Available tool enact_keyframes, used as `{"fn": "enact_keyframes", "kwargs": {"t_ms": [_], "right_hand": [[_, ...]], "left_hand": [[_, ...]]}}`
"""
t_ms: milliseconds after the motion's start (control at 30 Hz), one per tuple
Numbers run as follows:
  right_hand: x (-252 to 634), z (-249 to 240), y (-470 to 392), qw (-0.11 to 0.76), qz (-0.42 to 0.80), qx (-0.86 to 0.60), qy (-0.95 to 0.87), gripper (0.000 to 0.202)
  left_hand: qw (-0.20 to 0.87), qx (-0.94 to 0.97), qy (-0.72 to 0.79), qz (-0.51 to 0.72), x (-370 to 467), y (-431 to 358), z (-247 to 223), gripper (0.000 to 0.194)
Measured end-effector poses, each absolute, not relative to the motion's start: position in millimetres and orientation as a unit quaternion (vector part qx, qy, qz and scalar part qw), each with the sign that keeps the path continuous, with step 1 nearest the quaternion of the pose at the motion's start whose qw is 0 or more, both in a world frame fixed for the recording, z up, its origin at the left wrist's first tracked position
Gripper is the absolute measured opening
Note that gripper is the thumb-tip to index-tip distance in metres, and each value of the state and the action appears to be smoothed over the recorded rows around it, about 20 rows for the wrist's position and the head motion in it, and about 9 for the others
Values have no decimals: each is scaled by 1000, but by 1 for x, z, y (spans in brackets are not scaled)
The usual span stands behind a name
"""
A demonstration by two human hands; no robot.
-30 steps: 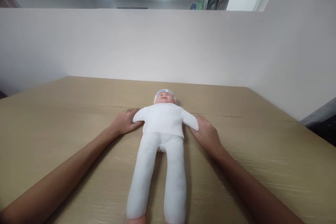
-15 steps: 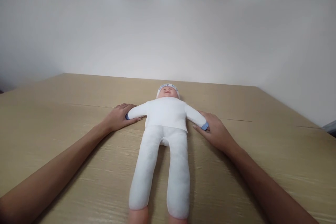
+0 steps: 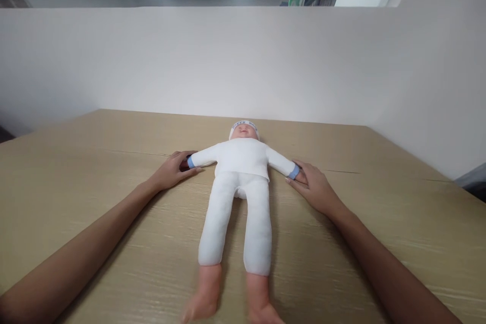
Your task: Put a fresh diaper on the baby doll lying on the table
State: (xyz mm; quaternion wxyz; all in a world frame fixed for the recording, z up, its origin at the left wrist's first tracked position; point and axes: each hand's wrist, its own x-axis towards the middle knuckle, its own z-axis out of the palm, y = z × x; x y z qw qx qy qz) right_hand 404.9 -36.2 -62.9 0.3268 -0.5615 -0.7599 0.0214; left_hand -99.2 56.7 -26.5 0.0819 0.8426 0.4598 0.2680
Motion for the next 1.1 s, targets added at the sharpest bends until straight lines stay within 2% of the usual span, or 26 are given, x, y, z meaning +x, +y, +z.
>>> {"fn": "enact_keyframes", "kwargs": {"t_ms": [200, 400, 667, 1100], "right_hand": [[421, -68, -44, 311, 16, -571, -760, 44], [420, -68, -42, 327, 6, -566, -756, 49], [451, -66, -50, 324, 57, -579, -746, 48], [456, -72, -45, 341, 48, -585, -735, 51]], "left_hand": [[88, 838, 463, 274, -117, 53, -28, 59], [51, 845, 452, 280, -122, 55, -27, 53], [59, 842, 452, 287, -146, 59, -22, 50], [80, 812, 496, 297, -145, 63, -23, 47]]}}
